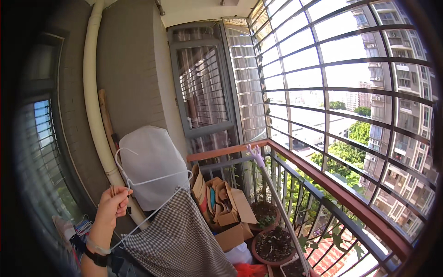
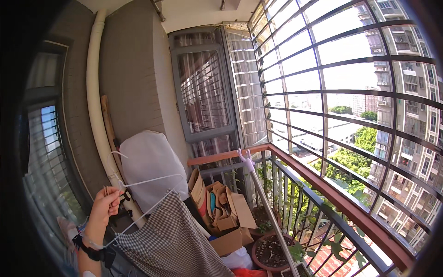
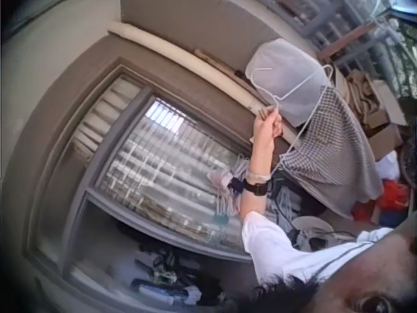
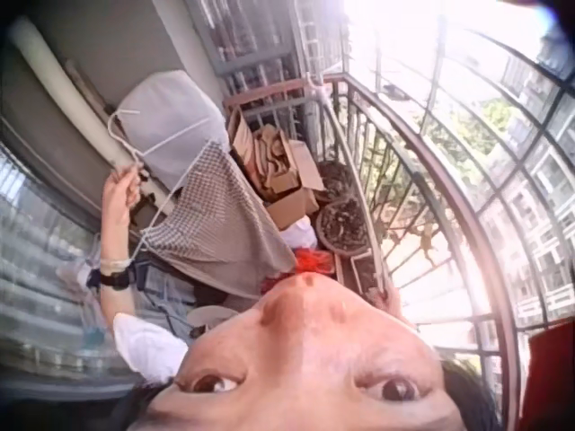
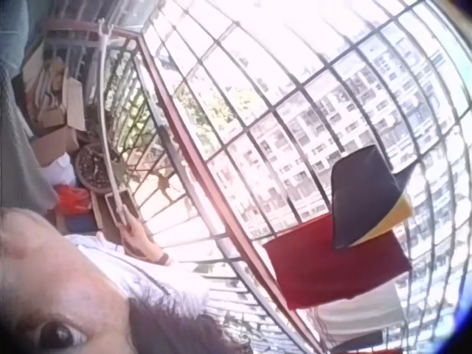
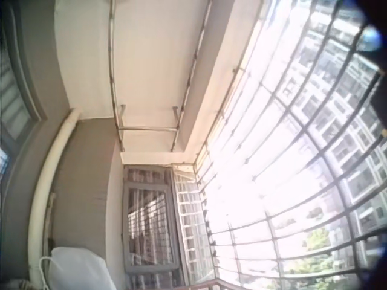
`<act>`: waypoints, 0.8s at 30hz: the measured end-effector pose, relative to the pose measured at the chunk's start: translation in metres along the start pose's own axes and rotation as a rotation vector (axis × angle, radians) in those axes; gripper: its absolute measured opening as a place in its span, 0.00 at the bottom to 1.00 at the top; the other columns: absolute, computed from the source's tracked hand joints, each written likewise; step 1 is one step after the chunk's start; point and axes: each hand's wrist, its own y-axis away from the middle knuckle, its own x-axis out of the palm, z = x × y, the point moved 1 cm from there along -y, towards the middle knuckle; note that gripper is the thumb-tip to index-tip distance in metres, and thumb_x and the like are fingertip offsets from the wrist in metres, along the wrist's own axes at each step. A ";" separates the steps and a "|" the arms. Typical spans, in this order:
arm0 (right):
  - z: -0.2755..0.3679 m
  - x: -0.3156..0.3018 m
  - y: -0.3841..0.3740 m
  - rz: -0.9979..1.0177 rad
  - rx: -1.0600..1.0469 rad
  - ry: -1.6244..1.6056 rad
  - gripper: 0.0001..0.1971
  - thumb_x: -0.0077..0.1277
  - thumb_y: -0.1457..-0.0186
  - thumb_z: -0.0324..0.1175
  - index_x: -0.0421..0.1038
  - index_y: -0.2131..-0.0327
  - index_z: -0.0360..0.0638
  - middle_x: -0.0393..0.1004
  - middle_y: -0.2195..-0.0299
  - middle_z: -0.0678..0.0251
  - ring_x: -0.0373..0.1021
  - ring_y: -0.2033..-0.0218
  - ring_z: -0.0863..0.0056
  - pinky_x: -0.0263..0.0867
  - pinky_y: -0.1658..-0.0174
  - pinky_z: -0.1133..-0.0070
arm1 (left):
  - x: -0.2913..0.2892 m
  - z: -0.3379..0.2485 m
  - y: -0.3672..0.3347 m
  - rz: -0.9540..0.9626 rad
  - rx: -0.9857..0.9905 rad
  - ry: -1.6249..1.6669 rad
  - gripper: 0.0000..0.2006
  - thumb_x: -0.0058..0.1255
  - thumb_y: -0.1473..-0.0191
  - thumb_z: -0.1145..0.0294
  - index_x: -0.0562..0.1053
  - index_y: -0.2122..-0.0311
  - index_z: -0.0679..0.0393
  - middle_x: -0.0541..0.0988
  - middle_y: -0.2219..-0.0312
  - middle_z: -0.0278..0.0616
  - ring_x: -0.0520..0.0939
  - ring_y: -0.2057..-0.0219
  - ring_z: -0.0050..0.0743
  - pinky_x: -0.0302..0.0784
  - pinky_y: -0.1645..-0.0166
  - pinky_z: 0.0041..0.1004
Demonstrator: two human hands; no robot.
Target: The person takes items of laundry from a basin, places them onto hangers, and uses a reacher pole to hang them on a high rack on a balcony.
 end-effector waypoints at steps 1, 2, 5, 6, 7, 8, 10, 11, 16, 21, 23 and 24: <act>0.005 0.002 -0.007 0.010 0.016 -0.010 0.25 0.47 0.46 0.23 0.55 0.44 0.40 0.71 0.72 0.69 0.68 0.75 0.84 0.65 0.75 0.85 | 0.005 -0.012 -0.010 0.029 0.049 -0.058 0.08 0.46 0.45 0.71 0.69 0.66 0.66 0.63 0.87 0.29 0.57 0.90 0.11 0.49 0.87 0.17; 0.010 0.001 -0.015 0.027 0.034 -0.014 0.26 0.47 0.46 0.24 0.55 0.44 0.41 0.71 0.72 0.69 0.67 0.76 0.84 0.65 0.76 0.84 | 0.011 -0.024 -0.021 0.042 0.124 -0.113 0.08 0.46 0.45 0.71 0.69 0.66 0.67 0.63 0.87 0.29 0.56 0.90 0.11 0.48 0.86 0.17; 0.019 0.009 -0.032 0.128 0.089 -0.160 0.26 0.48 0.47 0.26 0.56 0.44 0.44 0.69 0.74 0.72 0.62 0.82 0.85 0.60 0.81 0.85 | 0.026 -0.062 -0.055 0.068 0.310 -0.262 0.09 0.45 0.45 0.69 0.70 0.64 0.66 0.62 0.86 0.27 0.57 0.89 0.10 0.49 0.85 0.17; 0.021 0.015 -0.035 0.156 0.086 -0.232 0.25 0.49 0.47 0.26 0.57 0.44 0.44 0.68 0.75 0.73 0.61 0.83 0.86 0.58 0.82 0.86 | 0.031 -0.072 -0.066 0.049 0.326 -0.256 0.09 0.45 0.45 0.69 0.70 0.64 0.65 0.62 0.86 0.26 0.56 0.89 0.09 0.49 0.85 0.17; 0.023 0.021 -0.038 0.178 0.082 -0.307 0.25 0.49 0.47 0.27 0.58 0.44 0.44 0.67 0.76 0.75 0.60 0.83 0.86 0.57 0.83 0.86 | 0.037 -0.082 -0.077 0.039 0.356 -0.297 0.09 0.46 0.46 0.68 0.70 0.64 0.64 0.62 0.86 0.26 0.56 0.89 0.09 0.47 0.86 0.17; 0.026 0.030 -0.045 0.170 -0.245 -0.078 0.24 0.48 0.46 0.27 0.59 0.45 0.43 0.65 0.76 0.76 0.58 0.82 0.87 0.54 0.82 0.88 | 0.043 -0.091 -0.087 0.044 0.359 -0.305 0.10 0.45 0.46 0.68 0.71 0.64 0.64 0.62 0.86 0.26 0.56 0.89 0.09 0.47 0.86 0.17; 0.026 0.050 -0.045 0.279 -0.142 -0.159 0.24 0.47 0.46 0.27 0.58 0.45 0.40 0.66 0.75 0.77 0.58 0.78 0.89 0.55 0.78 0.88 | 0.054 -0.106 -0.100 0.073 0.376 -0.307 0.10 0.45 0.46 0.67 0.71 0.63 0.63 0.62 0.86 0.26 0.56 0.89 0.08 0.46 0.86 0.17; 0.029 0.059 -0.049 0.296 -0.372 -0.153 0.24 0.46 0.45 0.26 0.57 0.44 0.39 0.66 0.74 0.77 0.58 0.77 0.89 0.55 0.77 0.88 | 0.059 -0.112 -0.104 0.088 0.380 -0.299 0.10 0.46 0.46 0.67 0.71 0.63 0.63 0.62 0.86 0.26 0.56 0.89 0.08 0.46 0.86 0.17; 0.037 0.088 -0.067 0.438 -0.064 -0.444 0.26 0.40 0.45 0.23 0.53 0.41 0.39 0.68 0.69 0.75 0.58 0.79 0.90 0.56 0.77 0.90 | 0.083 -0.129 -0.113 0.110 0.370 -0.266 0.10 0.46 0.46 0.67 0.70 0.63 0.62 0.62 0.87 0.25 0.55 0.89 0.08 0.46 0.87 0.17; 0.039 0.107 -0.113 0.474 -0.067 -0.612 0.24 0.40 0.41 0.28 0.51 0.41 0.40 0.66 0.76 0.77 0.56 0.84 0.91 0.53 0.82 0.91 | 0.098 -0.135 -0.118 0.149 0.410 -0.264 0.08 0.46 0.46 0.67 0.66 0.63 0.58 0.62 0.86 0.27 0.56 0.89 0.08 0.46 0.87 0.15; 0.040 0.117 -0.132 0.473 -0.221 -0.572 0.25 0.40 0.41 0.29 0.51 0.41 0.41 0.64 0.79 0.77 0.55 0.85 0.91 0.52 0.83 0.91 | 0.105 -0.134 -0.119 0.162 0.369 -0.276 0.07 0.46 0.46 0.68 0.65 0.64 0.57 0.63 0.86 0.27 0.56 0.90 0.09 0.46 0.87 0.16; 0.041 0.121 -0.138 0.478 -0.206 -0.481 0.25 0.40 0.40 0.30 0.50 0.40 0.42 0.61 0.82 0.78 0.54 0.87 0.90 0.51 0.84 0.91 | 0.110 -0.136 -0.120 0.182 0.387 -0.280 0.07 0.47 0.46 0.68 0.65 0.65 0.56 0.63 0.86 0.28 0.56 0.90 0.09 0.46 0.87 0.16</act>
